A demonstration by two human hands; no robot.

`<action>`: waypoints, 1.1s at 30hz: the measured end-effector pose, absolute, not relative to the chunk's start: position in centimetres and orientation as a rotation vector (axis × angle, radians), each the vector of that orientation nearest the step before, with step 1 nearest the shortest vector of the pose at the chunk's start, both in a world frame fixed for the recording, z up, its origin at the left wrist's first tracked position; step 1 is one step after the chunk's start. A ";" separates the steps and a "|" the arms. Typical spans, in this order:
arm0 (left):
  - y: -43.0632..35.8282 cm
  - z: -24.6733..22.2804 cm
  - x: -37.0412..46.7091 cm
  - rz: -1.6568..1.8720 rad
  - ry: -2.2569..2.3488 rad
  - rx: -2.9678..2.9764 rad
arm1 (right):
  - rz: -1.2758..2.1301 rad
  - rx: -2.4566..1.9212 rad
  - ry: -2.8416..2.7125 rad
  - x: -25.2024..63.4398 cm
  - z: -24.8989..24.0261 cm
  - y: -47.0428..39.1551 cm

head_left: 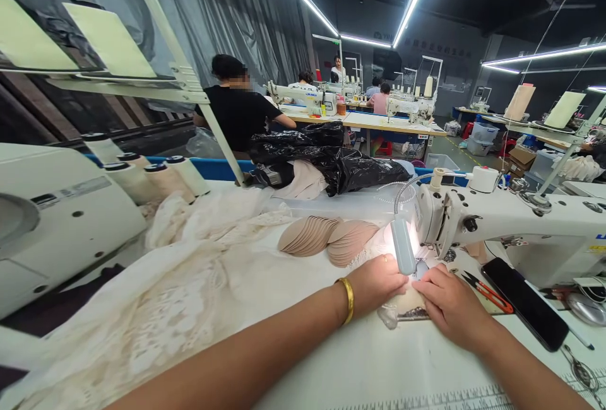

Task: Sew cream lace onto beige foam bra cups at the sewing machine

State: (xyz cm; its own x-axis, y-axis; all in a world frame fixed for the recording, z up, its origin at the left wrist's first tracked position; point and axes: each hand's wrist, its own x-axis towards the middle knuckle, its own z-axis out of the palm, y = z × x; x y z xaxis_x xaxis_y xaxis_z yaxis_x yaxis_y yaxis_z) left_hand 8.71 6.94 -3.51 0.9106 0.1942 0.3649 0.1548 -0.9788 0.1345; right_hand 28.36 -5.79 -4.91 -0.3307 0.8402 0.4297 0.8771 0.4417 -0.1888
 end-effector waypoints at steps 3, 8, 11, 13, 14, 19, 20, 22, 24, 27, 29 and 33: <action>7.1 -3.4 8.7 0.607 0.178 2.982 | -0.134 -1.455 -2.222 28.4 -5.0 -5.7; 7.3 -3.4 8.6 0.659 0.156 2.961 | -0.140 -1.471 -2.231 28.4 -5.0 -5.7; 7.4 -3.2 8.8 0.679 0.147 2.943 | -0.154 -1.494 -2.227 28.4 -5.0 -5.6; 7.6 -3.1 9.0 0.685 0.126 2.928 | -0.179 -1.505 -2.224 28.4 -5.0 -5.6; 7.7 -3.1 9.1 0.687 0.114 2.920 | -0.193 -1.509 -2.223 28.4 -5.0 -5.6; 8.2 -3.4 9.3 0.709 0.059 2.894 | -0.196 -1.536 -2.203 28.5 -5.2 -5.4; 8.3 -3.5 9.3 0.714 0.051 2.891 | -0.192 -1.539 -2.198 28.6 -5.2 -5.4; 8.4 -3.6 9.3 0.722 0.042 2.887 | -0.194 -1.545 -2.196 28.6 -5.3 -5.3; 8.5 -3.8 9.3 0.730 0.043 2.885 | -0.210 -1.553 -2.200 28.5 -5.3 -5.3; 8.6 -3.8 9.3 0.751 0.058 2.885 | -0.218 -1.577 -2.203 28.5 -5.4 -5.3; 8.6 -3.8 9.4 0.760 0.071 2.887 | -0.218 -1.594 -2.201 28.4 -5.3 -5.3; 8.6 -3.6 9.5 0.757 0.087 2.906 | -0.225 -1.611 -2.200 28.5 -5.3 -5.3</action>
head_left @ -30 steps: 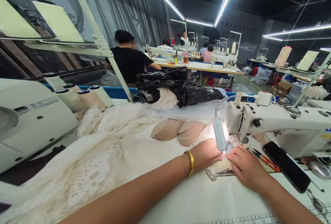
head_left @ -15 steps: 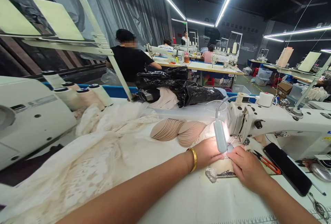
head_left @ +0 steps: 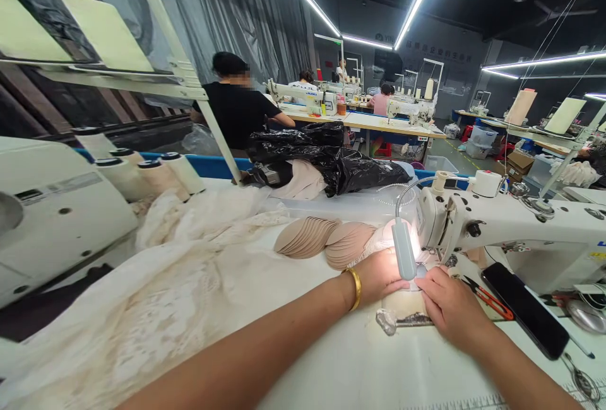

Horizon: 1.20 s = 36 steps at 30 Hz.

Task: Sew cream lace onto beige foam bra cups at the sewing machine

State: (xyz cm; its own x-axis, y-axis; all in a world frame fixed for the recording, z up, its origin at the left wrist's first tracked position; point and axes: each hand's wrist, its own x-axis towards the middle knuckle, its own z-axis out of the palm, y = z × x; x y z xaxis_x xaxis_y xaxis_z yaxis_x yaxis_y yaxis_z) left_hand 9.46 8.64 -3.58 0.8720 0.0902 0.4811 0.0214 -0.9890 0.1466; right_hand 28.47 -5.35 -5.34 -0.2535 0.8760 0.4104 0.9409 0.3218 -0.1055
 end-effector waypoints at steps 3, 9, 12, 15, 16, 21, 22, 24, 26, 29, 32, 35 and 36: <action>8.5 -3.3 9.4 0.745 0.101 2.933 | -0.212 -1.581 -2.204 28.6 -5.4 -5.5; 8.3 -3.2 9.3 0.691 0.112 2.977 | -0.209 -1.567 -2.216 28.8 -5.5 -5.7; 8.5 -3.3 9.4 0.682 0.110 2.990 | -0.217 -1.554 -2.218 28.7 -5.4 -5.6; 8.7 -3.2 9.4 0.686 0.159 2.998 | -0.220 -1.560 -2.211 28.6 -5.3 -5.5; 8.7 -3.2 9.3 0.686 0.179 3.001 | -0.221 -1.567 -2.210 28.6 -5.3 -5.5; 8.5 -2.9 9.4 0.672 0.300 3.016 | -0.186 -1.555 -2.215 28.7 -5.2 -5.3; 8.5 -3.0 9.5 0.663 0.321 3.018 | -0.165 -1.543 -2.210 28.7 -5.3 -5.3; 8.7 -3.0 10.0 0.639 0.351 3.017 | -0.117 -1.501 -2.181 28.8 -5.4 -5.5; 8.9 -2.9 10.1 0.622 0.378 3.002 | -0.032 -1.464 -2.100 28.7 -5.4 -5.7; 7.8 -2.2 8.7 0.630 0.427 2.960 | 0.368 -1.468 -1.840 27.7 -5.0 -6.0; 3.4 -1.5 5.8 0.730 0.439 2.805 | 0.885 -1.397 -1.423 25.8 -4.0 -6.2; -2.7 -1.8 3.6 0.653 0.419 2.097 | 1.085 -1.265 -1.124 23.3 -3.4 -6.8; -4.5 -2.2 3.3 0.476 0.418 1.805 | 1.092 -1.228 -1.069 22.4 -3.6 -7.3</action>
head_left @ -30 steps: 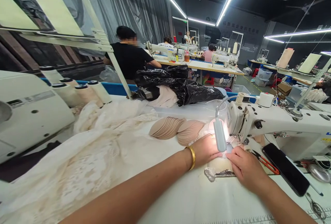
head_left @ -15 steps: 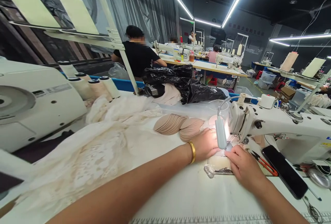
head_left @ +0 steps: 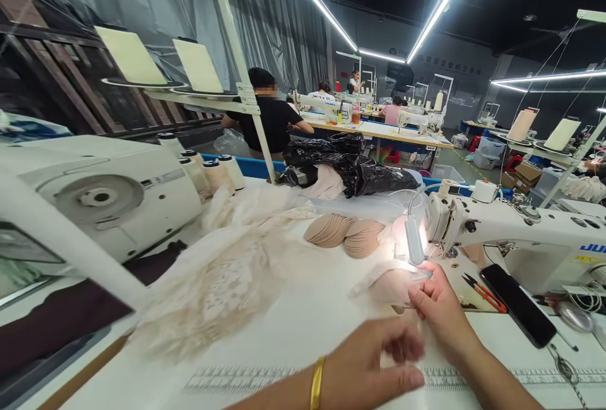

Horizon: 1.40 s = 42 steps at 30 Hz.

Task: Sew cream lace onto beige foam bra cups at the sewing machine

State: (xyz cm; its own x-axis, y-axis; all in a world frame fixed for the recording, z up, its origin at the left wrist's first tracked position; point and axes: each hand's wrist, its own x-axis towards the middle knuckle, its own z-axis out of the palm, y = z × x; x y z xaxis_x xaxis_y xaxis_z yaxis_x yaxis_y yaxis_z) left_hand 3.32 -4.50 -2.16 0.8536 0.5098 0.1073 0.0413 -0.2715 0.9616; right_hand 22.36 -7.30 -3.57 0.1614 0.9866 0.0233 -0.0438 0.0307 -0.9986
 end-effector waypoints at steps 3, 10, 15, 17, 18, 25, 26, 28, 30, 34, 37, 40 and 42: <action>-7.5 -3.1 3.7 0.540 0.488 1.084 | 1.002 -1.165 -0.984 19.6 -5.0 -9.8; -7.5 -2.5 3.7 0.926 0.517 0.760 | 0.717 -1.288 -1.240 18.0 -6.3 -14.5; -9.0 -1.8 2.5 0.646 0.332 0.863 | 1.070 -1.318 -1.041 20.0 -3.5 -14.1; -9.1 -1.4 2.4 0.722 0.314 0.832 | 1.181 -1.193 -0.859 19.6 -3.4 -14.2; -9.0 -1.3 2.4 0.777 0.321 0.821 | 1.195 -1.121 -0.796 19.2 -3.6 -14.3; -8.0 -1.1 3.6 0.982 0.558 0.743 | 1.038 -1.070 -0.681 16.9 -6.5 -14.5; -8.0 -1.1 3.7 1.014 0.586 0.717 | 1.011 -1.076 -0.686 16.9 -6.7 -14.5; -7.9 -1.0 4.0 1.059 0.616 0.679 | 0.980 -1.081 -0.698 17.0 -7.0 -14.4; -7.9 -0.9 4.1 1.084 0.639 0.658 | 0.973 -1.077 -0.701 17.2 -7.2 -14.3; -7.8 -0.8 4.1 1.074 0.662 0.644 | 0.983 -1.050 -0.686 17.3 -7.5 -14.2; -7.8 -0.7 4.2 1.035 0.639 0.626 | 0.985 -1.035 -0.665 17.2 -7.4 -14.1; -7.9 -0.8 4.5 0.988 0.571 0.604 | 0.977 -1.040 -0.655 17.0 -7.4 -14.1; -7.9 -1.0 5.0 0.953 0.545 0.608 | 0.972 -1.052 -0.655 16.9 -7.4 -14.1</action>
State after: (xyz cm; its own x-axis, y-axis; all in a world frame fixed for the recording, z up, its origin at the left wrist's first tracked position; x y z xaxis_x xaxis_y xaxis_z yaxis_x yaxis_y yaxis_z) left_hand 4.96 -7.95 -0.97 0.4726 0.8668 -0.1592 -0.5769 0.4408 0.6877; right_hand 16.92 -14.13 -7.39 0.4440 0.8960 0.0020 -0.3377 0.1694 -0.9259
